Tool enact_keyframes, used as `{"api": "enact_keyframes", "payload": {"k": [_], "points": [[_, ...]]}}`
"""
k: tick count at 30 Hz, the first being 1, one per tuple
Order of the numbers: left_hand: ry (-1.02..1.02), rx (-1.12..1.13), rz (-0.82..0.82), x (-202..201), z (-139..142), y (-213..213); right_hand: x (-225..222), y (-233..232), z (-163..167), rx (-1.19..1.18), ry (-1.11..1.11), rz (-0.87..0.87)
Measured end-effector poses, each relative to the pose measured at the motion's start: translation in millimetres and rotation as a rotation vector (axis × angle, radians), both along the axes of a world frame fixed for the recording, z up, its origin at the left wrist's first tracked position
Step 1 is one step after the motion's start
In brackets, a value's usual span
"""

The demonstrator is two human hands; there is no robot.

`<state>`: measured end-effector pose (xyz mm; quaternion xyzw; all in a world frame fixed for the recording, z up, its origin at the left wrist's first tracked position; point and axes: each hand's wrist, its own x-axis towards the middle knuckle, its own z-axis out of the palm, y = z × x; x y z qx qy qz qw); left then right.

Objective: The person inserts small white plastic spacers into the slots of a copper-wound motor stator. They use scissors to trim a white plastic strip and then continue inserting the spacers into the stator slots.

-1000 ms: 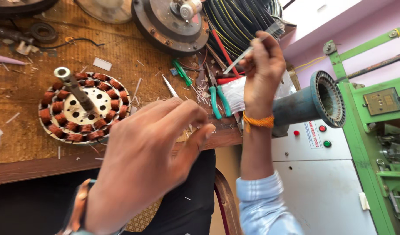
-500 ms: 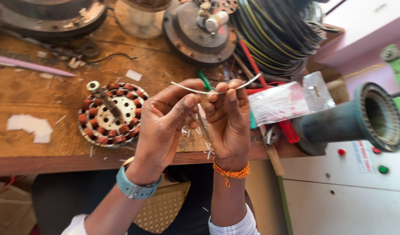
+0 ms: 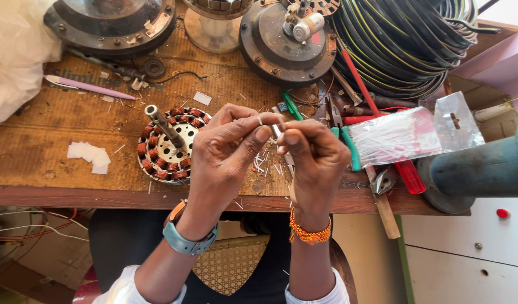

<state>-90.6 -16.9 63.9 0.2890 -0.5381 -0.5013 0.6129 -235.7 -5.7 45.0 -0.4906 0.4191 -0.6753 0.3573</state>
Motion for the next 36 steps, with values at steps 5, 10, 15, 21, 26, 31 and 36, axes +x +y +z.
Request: {"api": "enact_keyframes", "payload": {"k": [5,10,15,21,26,31,36], "points": [[0.089,0.188,-0.191,9.7,-5.6,-6.3,2.4,1.3,0.3,0.018,0.099,0.090],[0.277,0.247,-0.402,17.3,-12.8,-10.8,-0.8,1.8,1.3,0.041,0.123,0.125],[0.457,0.315,-0.442,10.4,-20.2,-6.1,4.5,0.1,2.1,-0.068,0.196,0.058],[0.544,0.460,-0.463,3.1,-31.4,-4.5,7.5,-4.8,0.3,-0.054,0.304,-0.060],[0.578,0.515,-0.411,2.9,-36.2,-9.4,10.8,-9.1,5.5,0.000,0.374,-0.022],[0.716,0.494,-0.397,0.6,-42.3,-15.3,16.2,-6.0,17.0,0.082,0.380,0.030],[0.682,0.459,-0.352,0.4,-40.2,-12.8,22.2,-3.9,14.5,0.111,0.287,0.063]]}}
